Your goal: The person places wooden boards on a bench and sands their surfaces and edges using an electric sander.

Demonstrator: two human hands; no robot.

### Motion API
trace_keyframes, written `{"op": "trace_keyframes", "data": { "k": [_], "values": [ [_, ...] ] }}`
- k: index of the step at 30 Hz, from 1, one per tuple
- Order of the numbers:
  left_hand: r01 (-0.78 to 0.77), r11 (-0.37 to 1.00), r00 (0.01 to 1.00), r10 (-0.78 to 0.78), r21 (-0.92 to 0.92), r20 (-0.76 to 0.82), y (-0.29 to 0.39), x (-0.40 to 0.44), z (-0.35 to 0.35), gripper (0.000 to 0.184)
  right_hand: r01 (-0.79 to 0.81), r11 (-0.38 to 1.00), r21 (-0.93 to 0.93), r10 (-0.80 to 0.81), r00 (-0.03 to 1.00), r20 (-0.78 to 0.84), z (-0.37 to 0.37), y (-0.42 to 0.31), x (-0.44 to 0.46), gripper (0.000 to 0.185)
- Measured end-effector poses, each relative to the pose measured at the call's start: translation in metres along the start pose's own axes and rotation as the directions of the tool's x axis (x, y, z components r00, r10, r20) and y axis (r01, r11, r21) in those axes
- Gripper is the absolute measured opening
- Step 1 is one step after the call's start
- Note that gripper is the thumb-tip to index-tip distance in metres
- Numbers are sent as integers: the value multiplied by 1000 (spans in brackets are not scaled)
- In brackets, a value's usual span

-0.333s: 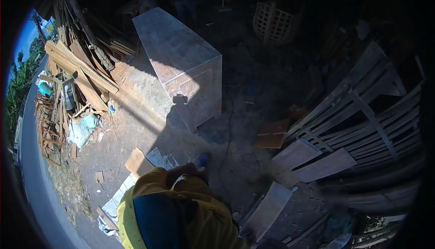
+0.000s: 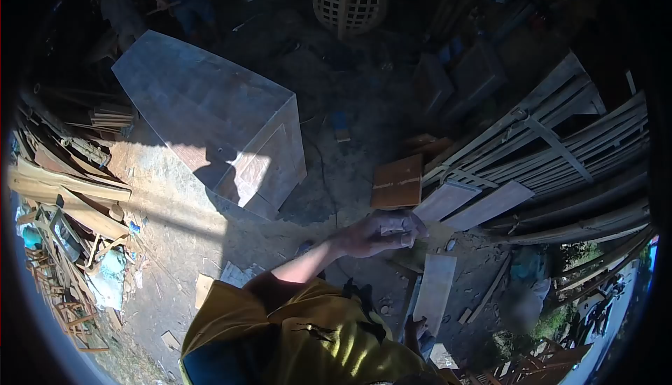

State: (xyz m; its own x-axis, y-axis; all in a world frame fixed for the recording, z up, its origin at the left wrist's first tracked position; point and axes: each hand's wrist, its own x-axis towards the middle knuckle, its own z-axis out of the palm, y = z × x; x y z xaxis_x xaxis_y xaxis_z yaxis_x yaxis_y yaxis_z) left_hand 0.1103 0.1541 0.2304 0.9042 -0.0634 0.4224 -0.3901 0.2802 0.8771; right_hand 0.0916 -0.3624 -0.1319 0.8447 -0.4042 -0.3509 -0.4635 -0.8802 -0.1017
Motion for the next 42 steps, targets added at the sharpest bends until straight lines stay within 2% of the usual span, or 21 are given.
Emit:
{"op": "trace_keyframes", "data": {
  "k": [1,2,5,6,8,11,13,15,16,17,19,21,22,23,25,27,32,35,37,38,42],
  "values": [
    [-136,986,974,151,-96,168,57,17,-6,35,63,998,-19,-62,998,30,-4,-22,-7,78],
    [-215,956,931,262,-201,252,98,23,-8,33,131,991,-12,-130,991,40,2,-44,-10,71],
    [-322,794,818,508,-515,271,157,5,-1,28,348,927,138,-352,936,7,21,-100,-15,77],
    [-344,714,801,562,-610,206,161,-7,7,26,418,888,190,-422,906,-19,26,-120,-15,79],
    [-466,485,804,581,-740,-125,169,-26,30,23,495,847,195,-493,868,-60,46,-151,-2,78],
    [-760,309,650,331,-572,-685,194,-29,65,19,505,846,170,-506,862,-37,29,-204,-17,70],
    [-505,-24,802,355,-863,-480,183,-34,54,20,479,863,163,-486,874,3,10,-228,-36,64],
    [-304,-205,853,377,-930,-362,172,-35,18,21,420,894,155,-437,894,99,2,-230,-50,66],
    [-280,453,839,544,-846,14,170,-32,-33,27,443,886,140,-450,893,25,18,-216,-47,64],
    [-290,890,807,425,-352,411,166,-33,-73,35,419,897,139,-426,904,29,24,-205,-44,64],
    [-232,969,950,207,84,235,157,-37,-108,30,397,917,-42,-394,917,69,34,-184,-49,62],
    [68,838,997,-40,542,-62,143,-49,-151,27,304,950,-65,-291,944,158,21,-180,-66,61],
    [197,739,974,-74,644,-214,133,-56,-172,27,250,964,-92,-222,944,243,17,-179,-71,62],
    [329,619,929,-78,713,-361,120,-64,-194,27,200,972,-122,-152,935,322,13,-181,-74,62],
    [516,535,821,-86,670,-564,89,-93,-245,23,166,978,-125,-108,919,379,1,-190,-83,64],
    [554,324,822,-65,767,-566,81,-105,-285,21,76,981,-181,10,900,435,-3,-207,-82,68],
    [593,158,797,25,789,-604,33,-85,-355,34,95,988,-121,-27,883,468,37,-255,-20,71],
    [622,56,781,36,781,-624,8,-48,-392,49,198,978,-64,-141,855,500,65,-323,43,69],
    [619,-116,786,109,777,-609,-9,-22,-418,54,210,977,26,-200,878,436,62,-382,72,65],
    [654,-127,756,114,746,-644,-14,-10,-425,57,269,959,94,-284,897,338,55,-409,80,64],
    [683,-277,713,52,676,-699,-26,-1,-443,49,400,910,114,-402,778,482,2,-538,135,63]
  ]
}}
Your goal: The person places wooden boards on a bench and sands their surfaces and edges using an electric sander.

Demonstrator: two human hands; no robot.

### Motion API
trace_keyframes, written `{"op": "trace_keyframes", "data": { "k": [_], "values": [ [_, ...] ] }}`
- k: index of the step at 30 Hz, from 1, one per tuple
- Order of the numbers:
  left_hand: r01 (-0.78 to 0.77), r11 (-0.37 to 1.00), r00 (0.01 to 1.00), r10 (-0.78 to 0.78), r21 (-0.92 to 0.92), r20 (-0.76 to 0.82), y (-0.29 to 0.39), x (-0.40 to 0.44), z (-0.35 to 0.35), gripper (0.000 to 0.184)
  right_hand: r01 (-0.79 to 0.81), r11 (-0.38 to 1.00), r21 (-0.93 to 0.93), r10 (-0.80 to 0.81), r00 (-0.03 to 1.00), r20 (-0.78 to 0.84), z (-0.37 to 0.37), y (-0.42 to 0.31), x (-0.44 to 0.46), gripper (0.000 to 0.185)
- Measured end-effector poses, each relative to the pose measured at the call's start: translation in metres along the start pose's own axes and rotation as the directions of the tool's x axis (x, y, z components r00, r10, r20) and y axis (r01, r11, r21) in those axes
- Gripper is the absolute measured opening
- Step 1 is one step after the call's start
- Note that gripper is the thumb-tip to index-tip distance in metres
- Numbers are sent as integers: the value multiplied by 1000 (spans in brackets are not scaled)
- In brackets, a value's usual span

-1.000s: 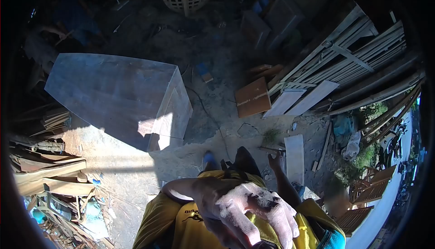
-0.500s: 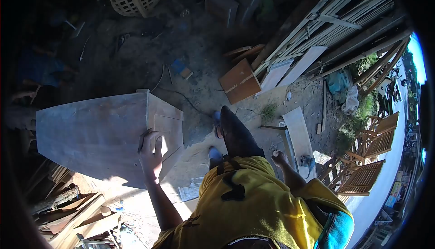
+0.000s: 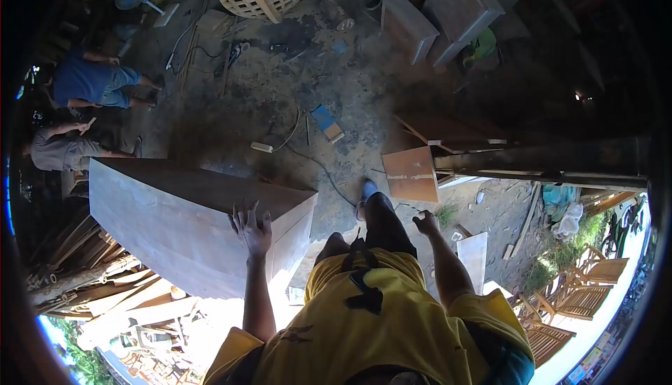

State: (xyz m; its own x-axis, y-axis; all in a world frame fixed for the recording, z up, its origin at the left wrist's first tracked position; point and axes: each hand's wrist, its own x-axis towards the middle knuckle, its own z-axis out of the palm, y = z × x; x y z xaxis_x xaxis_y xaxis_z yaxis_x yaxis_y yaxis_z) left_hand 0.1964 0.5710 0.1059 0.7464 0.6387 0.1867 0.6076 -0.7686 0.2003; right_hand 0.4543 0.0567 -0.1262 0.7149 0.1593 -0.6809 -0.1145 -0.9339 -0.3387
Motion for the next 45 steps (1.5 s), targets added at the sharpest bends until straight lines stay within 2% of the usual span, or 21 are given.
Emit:
{"op": "trace_keyframes", "data": {
  "k": [9,12,13,15,17,19,20,22,24,25,26,27,28,30,31,33,35,38,40,43,45],
  "values": [
    [71,997,996,-71,2,45,11,5,-11,46,234,971,57,-220,957,-190,-156,-185,89,55],
    [128,991,988,-130,33,82,9,-3,-13,41,230,970,73,-218,966,-141,-133,-170,133,61],
    [163,987,979,-163,15,119,14,13,-11,39,274,959,-70,-282,944,-171,-121,-162,134,63],
    [172,985,980,-170,-9,102,20,36,5,37,219,969,-114,-231,967,-104,-83,-126,151,59],
    [188,979,981,-184,-75,67,35,86,25,33,99,974,-204,-74,989,126,-101,-142,123,69],
    [343,853,937,-283,-393,205,42,152,70,28,31,954,-297,41,971,235,-87,-122,142,74],
    [162,853,985,-114,-496,126,36,191,106,28,-8,953,-304,78,973,219,-79,-109,161,75],
    [255,837,905,-30,-484,425,40,268,150,45,-100,937,-334,186,954,236,-116,-151,149,70],
    [-22,809,891,282,-587,356,42,355,187,52,-166,980,-110,177,979,98,-141,-179,160,53],
    [-90,846,857,334,-525,392,48,408,195,55,-272,962,26,267,956,124,-175,-213,159,63],
    [-172,817,838,415,-551,354,48,459,214,54,-127,989,72,141,955,-260,-172,-227,172,61],
    [-150,778,830,434,-610,350,55,511,210,52,-117,985,128,147,954,-262,-195,-255,182,57],
    [-120,739,816,454,-663,358,66,556,206,50,-24,977,210,119,882,-455,-201,-276,189,55],
    [-111,651,798,509,-751,323,60,632,238,45,-117,933,341,238,910,-338,-252,-349,156,58],
    [-137,657,750,557,-741,355,57,657,237,45,19,912,409,162,900,-404,-240,-351,162,58],
    [136,603,790,413,-786,454,76,704,237,39,-91,856,509,298,891,-342,-218,-363,168,57],
    [274,711,710,305,-647,635,81,720,237,38,-166,834,525,370,875,-311,-198,-364,164,54],
    [-4,915,641,313,-404,701,60,715,290,44,-348,803,483,469,870,-152,-105,-302,183,64],
    [481,842,412,29,-244,911,69,673,281,35,-559,734,387,608,794,-7,-42,-262,188,62],
    [218,957,137,162,-189,977,109,645,270,33,-677,483,555,744,652,146,-67,-265,144,58],
    [32,971,13,235,-235,972,144,649,270,33,-613,459,643,786,617,27,-81,-267,132,59]
  ]
}}
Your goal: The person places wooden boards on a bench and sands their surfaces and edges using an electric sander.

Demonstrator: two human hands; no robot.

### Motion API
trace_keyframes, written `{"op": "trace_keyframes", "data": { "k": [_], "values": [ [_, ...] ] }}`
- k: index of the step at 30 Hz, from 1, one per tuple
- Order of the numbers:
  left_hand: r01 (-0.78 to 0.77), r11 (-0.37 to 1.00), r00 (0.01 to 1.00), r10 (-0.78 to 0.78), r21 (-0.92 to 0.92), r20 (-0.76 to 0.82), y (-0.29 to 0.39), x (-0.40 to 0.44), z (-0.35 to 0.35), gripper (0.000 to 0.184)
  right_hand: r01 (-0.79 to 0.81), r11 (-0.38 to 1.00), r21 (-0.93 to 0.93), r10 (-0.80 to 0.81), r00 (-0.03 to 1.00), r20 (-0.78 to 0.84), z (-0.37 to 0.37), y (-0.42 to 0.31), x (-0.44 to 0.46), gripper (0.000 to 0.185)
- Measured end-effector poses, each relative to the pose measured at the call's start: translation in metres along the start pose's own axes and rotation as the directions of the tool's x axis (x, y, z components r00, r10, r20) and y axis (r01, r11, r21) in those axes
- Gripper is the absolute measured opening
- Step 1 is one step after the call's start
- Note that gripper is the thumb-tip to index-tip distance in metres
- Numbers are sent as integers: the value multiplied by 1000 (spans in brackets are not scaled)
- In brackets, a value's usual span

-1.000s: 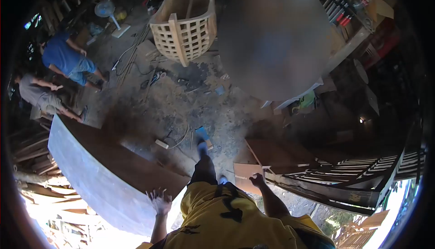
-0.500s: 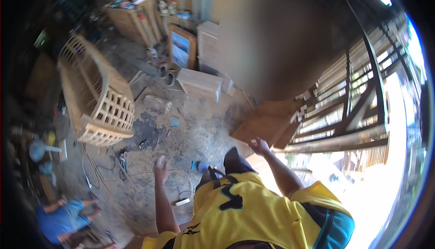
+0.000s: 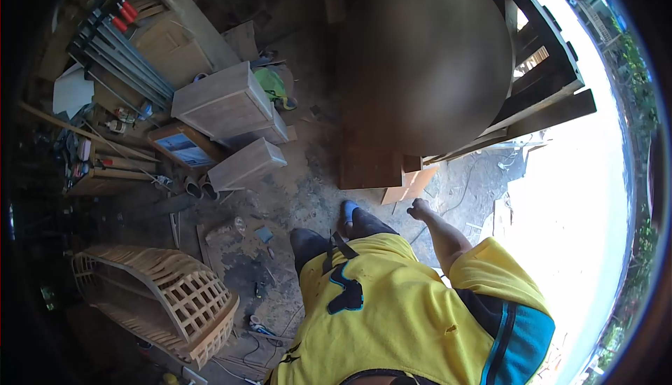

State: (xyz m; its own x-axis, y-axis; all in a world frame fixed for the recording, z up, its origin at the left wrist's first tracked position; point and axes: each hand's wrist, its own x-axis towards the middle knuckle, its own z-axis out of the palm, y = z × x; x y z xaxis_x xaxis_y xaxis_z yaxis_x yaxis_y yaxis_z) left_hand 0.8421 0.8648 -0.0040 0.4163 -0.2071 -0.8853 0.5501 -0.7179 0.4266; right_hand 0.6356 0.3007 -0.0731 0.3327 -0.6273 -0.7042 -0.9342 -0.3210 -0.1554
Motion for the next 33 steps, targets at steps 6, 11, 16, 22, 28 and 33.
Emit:
{"op": "trace_keyframes", "data": {
  "k": [6,11,16,22,28,33],
  "values": [
    [-183,935,975,134,303,175,118,75,-72,30,-35,891,452,109,984,-140,-53,-61,-37,58],
    [-382,768,924,330,513,193,231,241,-189,36,-214,740,637,333,940,-72,-26,-94,-95,59],
    [-422,829,905,411,368,111,400,329,-239,26,-487,597,638,543,830,127,84,-116,-182,59],
    [-674,493,737,491,550,464,497,383,-150,26,-659,338,672,678,666,312,190,-202,-269,57],
    [-855,93,519,162,511,839,535,280,57,39,-536,-46,843,772,517,370,266,-278,-283,59],
    [-973,-68,228,-133,220,965,505,153,234,41,-543,-177,821,728,489,480,262,-286,-292,59]
  ]
}}
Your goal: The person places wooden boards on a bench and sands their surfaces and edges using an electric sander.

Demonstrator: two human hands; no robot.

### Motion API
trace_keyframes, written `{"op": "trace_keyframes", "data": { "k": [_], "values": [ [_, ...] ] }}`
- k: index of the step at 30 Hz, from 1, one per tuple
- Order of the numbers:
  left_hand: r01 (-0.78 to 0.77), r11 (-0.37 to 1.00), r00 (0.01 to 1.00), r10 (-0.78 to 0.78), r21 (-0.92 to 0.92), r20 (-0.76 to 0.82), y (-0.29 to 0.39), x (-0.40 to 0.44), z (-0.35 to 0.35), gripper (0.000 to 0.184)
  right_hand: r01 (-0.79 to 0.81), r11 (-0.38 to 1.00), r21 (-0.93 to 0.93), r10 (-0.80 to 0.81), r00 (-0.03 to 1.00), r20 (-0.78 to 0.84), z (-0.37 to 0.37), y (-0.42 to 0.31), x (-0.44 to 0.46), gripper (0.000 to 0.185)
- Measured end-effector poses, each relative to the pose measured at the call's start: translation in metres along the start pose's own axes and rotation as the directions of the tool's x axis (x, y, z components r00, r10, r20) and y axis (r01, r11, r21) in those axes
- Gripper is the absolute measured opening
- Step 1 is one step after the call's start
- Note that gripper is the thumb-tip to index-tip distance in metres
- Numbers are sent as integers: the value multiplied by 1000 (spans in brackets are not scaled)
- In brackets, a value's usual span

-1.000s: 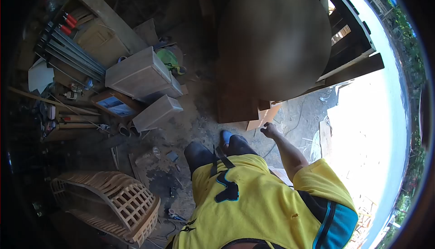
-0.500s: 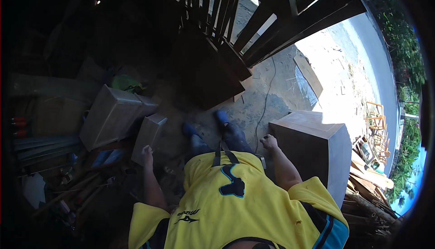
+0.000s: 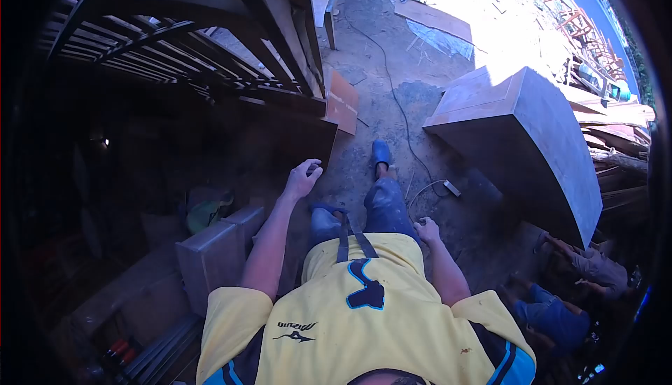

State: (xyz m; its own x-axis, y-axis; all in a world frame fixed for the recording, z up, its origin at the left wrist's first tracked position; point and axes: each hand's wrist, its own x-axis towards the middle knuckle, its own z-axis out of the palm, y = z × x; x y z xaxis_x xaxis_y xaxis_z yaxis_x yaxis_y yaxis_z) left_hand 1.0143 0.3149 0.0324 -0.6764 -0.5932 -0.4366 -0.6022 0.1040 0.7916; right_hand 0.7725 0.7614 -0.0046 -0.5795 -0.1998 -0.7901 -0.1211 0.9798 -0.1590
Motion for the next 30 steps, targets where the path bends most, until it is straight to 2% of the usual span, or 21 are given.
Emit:
{"op": "trace_keyframes", "data": {
  "k": [2,5,6,7,9,10,12,14,15,16,17,19,21,23,24,26,27,29,30],
  "values": [
    [-54,997,994,48,57,99,50,54,12,42,-63,998,26,63,998,21,-8,-2,7,59],
    [-45,995,995,36,93,97,85,137,44,44,-9,999,31,8,999,44,-9,19,54,57],
    [-11,991,996,-2,134,91,89,164,53,52,-43,999,17,41,996,84,-22,14,67,57],
    [1,990,998,-10,142,67,88,193,65,52,-18,1000,-22,20,993,116,-31,15,84,56],
    [80,953,996,-65,294,-61,80,235,81,59,49,998,-43,-42,985,166,-67,-1,111,56],
    [138,949,990,-127,284,-56,78,258,87,67,29,999,-26,-24,986,164,-86,-10,119,56],
    [181,931,983,-166,316,-75,60,305,97,79,-128,922,364,79,986,147,-136,-30,137,56],
    [189,893,981,-155,409,-114,45,350,103,85,-163,814,557,134,987,93,-160,-28,154,49],
    [210,904,976,-169,372,-141,38,371,103,86,-192,769,610,164,981,102,-175,-29,156,48],
    [216,897,972,-161,386,-170,22,391,103,86,-169,784,598,162,985,67,-183,-24,158,49],
    [177,921,984,-153,348,-96,38,405,94,89,-169,821,545,172,984,46,-189,-20,158,49],
    [331,873,940,-270,359,-210,10,438,97,105,-205,826,525,216,976,40,-199,-16,148,48],
    [357,863,933,-315,358,-172,-11,464,90,113,-230,837,497,248,968,31,-186,6,144,48],
    [401,817,915,-338,414,-220,-51,486,92,116,-258,848,462,271,962,39,-169,23,132,48],
    [432,812,901,-407,392,-150,-50,492,88,118,-289,872,394,287,956,66,-162,28,125,49],
    [459,770,888,-416,443,-195,-66,499,93,117,-313,907,281,297,950,98,-141,44,109,53],
    [444,774,894,-411,451,-175,-79,502,95,117,-330,899,289,316,944,95,-134,46,100,53],
    [501,750,866,-440,432,-240,-101,506,103,108,-331,908,257,325,943,68,-126,45,86,55],
    [442,803,896,-420,401,-146,-104,507,101,100,-343,902,262,339,939,62,-125,39,80,55]
  ]
}}
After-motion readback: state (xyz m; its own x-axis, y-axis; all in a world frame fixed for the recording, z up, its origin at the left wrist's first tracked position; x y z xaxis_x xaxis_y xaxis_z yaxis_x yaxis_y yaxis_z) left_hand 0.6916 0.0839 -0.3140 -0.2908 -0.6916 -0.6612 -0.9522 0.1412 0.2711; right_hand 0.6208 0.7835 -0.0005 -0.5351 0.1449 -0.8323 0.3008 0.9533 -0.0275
